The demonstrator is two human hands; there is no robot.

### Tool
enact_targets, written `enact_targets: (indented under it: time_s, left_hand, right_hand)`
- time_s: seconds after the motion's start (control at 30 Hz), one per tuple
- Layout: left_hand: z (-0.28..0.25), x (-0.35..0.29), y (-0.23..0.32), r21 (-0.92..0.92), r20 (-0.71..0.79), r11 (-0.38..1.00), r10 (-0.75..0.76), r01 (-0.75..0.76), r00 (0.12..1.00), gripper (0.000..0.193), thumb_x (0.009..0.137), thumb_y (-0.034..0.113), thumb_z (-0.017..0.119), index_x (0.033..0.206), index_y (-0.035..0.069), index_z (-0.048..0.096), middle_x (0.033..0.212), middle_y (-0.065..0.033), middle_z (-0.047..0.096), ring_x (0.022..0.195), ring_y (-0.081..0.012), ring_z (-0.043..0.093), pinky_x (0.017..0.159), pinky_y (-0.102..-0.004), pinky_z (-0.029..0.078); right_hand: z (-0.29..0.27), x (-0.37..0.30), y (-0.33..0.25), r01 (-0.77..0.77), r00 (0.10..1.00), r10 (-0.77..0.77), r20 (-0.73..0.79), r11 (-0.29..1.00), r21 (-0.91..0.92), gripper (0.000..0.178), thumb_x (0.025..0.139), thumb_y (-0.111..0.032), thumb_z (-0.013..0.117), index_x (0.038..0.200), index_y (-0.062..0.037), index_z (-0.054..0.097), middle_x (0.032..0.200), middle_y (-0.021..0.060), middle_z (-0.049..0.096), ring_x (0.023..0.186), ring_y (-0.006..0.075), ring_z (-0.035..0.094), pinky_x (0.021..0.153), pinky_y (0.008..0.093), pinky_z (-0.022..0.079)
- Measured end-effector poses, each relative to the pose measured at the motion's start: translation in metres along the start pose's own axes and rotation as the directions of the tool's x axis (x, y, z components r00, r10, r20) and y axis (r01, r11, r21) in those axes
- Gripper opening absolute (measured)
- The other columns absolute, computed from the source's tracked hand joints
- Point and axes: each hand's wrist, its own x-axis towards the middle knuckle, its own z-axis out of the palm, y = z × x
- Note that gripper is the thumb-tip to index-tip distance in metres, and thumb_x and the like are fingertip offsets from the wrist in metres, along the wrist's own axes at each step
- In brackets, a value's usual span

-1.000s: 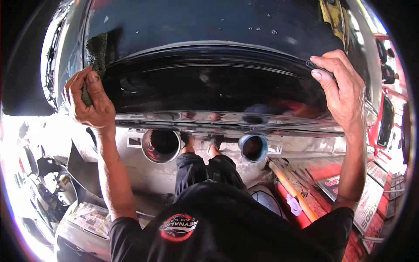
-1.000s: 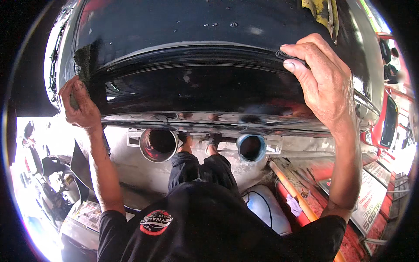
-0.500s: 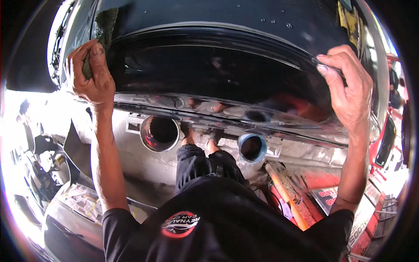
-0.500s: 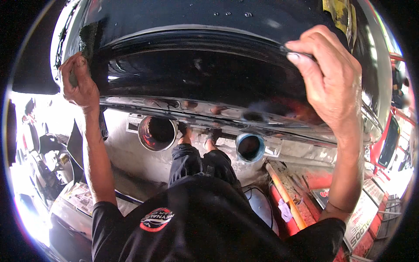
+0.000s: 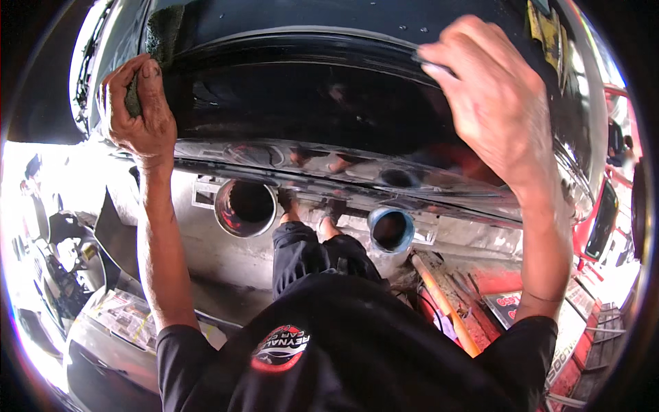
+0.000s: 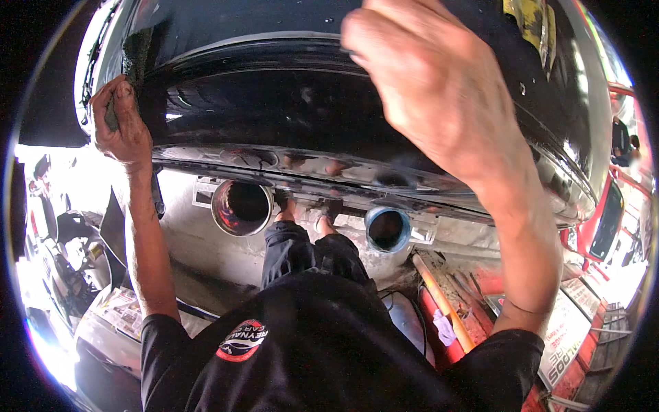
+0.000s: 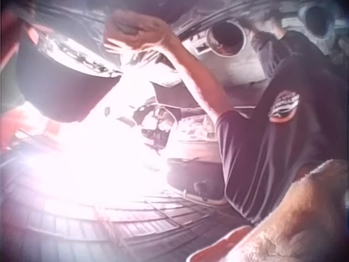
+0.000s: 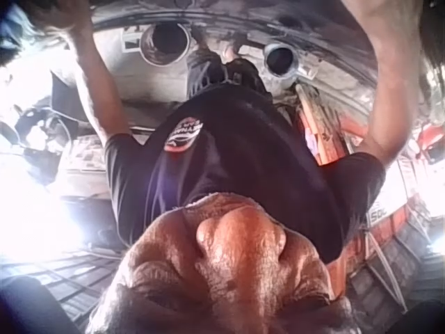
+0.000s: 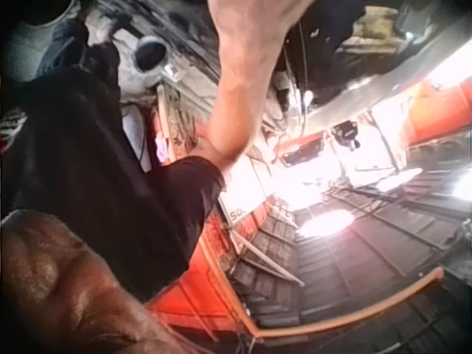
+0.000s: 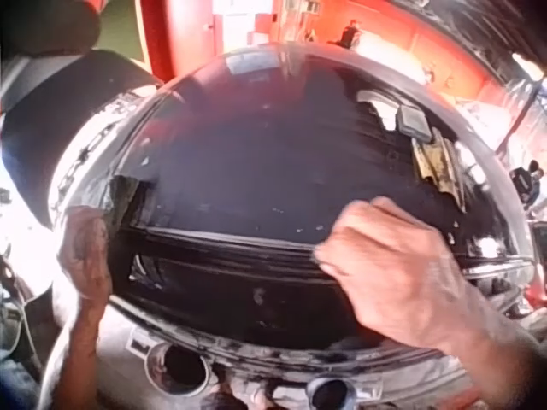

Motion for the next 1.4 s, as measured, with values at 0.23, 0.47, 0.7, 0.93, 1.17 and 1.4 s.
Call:
enact_targets:
  time_s: [0.23, 0.47, 0.7, 0.93, 1.17, 1.4]
  left_hand:
    - [-0.007, 0.000, 0.000, 0.022, 0.021, 0.999, -0.046, 0.046, 0.999, 0.018, 0.103, 0.015, 0.068, 0.117, 0.004, 0.073, 0.113, -0.0083, 0.074, 0.103, -0.0178, 0.071, 0.089, -0.0316, 0.060]
    - [-0.003, -0.006, -0.009, 0.054, 0.049, 0.998, 0.031, -0.033, 0.998, 0.016, 0.103, 0.014, 0.067, 0.117, 0.006, 0.072, 0.114, -0.0076, 0.074, 0.103, -0.0165, 0.071, 0.086, -0.0309, 0.061]
    - [-0.002, 0.001, -0.004, 0.001, 0.020, 1.000, 0.021, -0.021, 1.000, 0.016, 0.103, 0.016, 0.068, 0.115, 0.006, 0.072, 0.114, -0.0076, 0.074, 0.102, -0.0171, 0.071, 0.086, -0.0305, 0.059]
    - [-0.006, -0.020, -0.033, 0.075, 0.053, 0.989, -0.130, 0.126, 0.990, 0.019, 0.105, 0.011, 0.064, 0.117, -0.001, 0.072, 0.118, -0.0113, 0.070, 0.108, -0.0240, 0.067, 0.096, -0.0358, 0.053]
    - [-0.010, -0.021, -0.022, -0.008, 0.116, 0.993, -0.117, 0.119, 0.986, 0.020, 0.108, 0.008, 0.058, 0.119, -0.004, 0.069, 0.120, -0.0141, 0.068, 0.110, -0.0251, 0.067, 0.094, -0.0352, 0.057]
    - [-0.005, -0.009, -0.019, -0.043, 0.103, 0.995, -0.081, 0.086, 0.991, 0.019, 0.107, 0.009, 0.059, 0.119, -0.003, 0.069, 0.120, -0.0138, 0.067, 0.109, -0.0253, 0.067, 0.092, -0.0349, 0.058]
  right_hand:
    - [-0.017, -0.022, 0.012, -0.147, 0.988, 0.148, 0.039, 0.989, -0.014, 0.014, 0.083, 0.000, 0.077, 0.095, -0.0025, 0.069, 0.088, 0.0105, 0.064, 0.085, 0.0280, 0.068, 0.073, 0.0384, 0.054]
    - [0.010, 0.018, 0.008, -0.104, 0.994, 0.105, -0.022, 0.993, 0.049, 0.010, 0.092, -0.004, 0.072, 0.101, -0.0012, 0.070, 0.095, 0.0121, 0.069, 0.084, 0.0309, 0.067, 0.077, 0.0352, 0.052]
    - [-0.024, -0.029, 0.014, -0.199, 0.979, 0.200, 0.044, 0.980, -0.020, 0.013, 0.084, 0.001, 0.076, 0.095, -0.0012, 0.070, 0.089, 0.0104, 0.064, 0.085, 0.0285, 0.068, 0.074, 0.0405, 0.053]
    - [-0.007, -0.027, 0.010, -0.070, 0.997, 0.071, 0.011, 0.997, -0.044, 0.008, 0.086, -0.004, 0.066, 0.091, -0.0085, 0.062, 0.093, 0.0061, 0.059, 0.089, 0.0237, 0.065, 0.090, 0.0379, 0.056]
    - [0.018, -0.001, -0.005, -0.038, 0.999, 0.039, -0.006, 0.999, 0.025, 0.002, 0.093, -0.009, 0.065, 0.093, -0.0076, 0.065, 0.097, 0.0081, 0.064, 0.096, 0.0225, 0.066, 0.095, 0.0404, 0.055]
    - [-0.003, -0.024, 0.010, -0.116, 0.993, 0.116, -0.006, 0.993, 0.005, 0.009, 0.086, -0.002, 0.067, 0.092, -0.0087, 0.065, 0.096, 0.0073, 0.063, 0.092, 0.0228, 0.068, 0.100, 0.0415, 0.054]
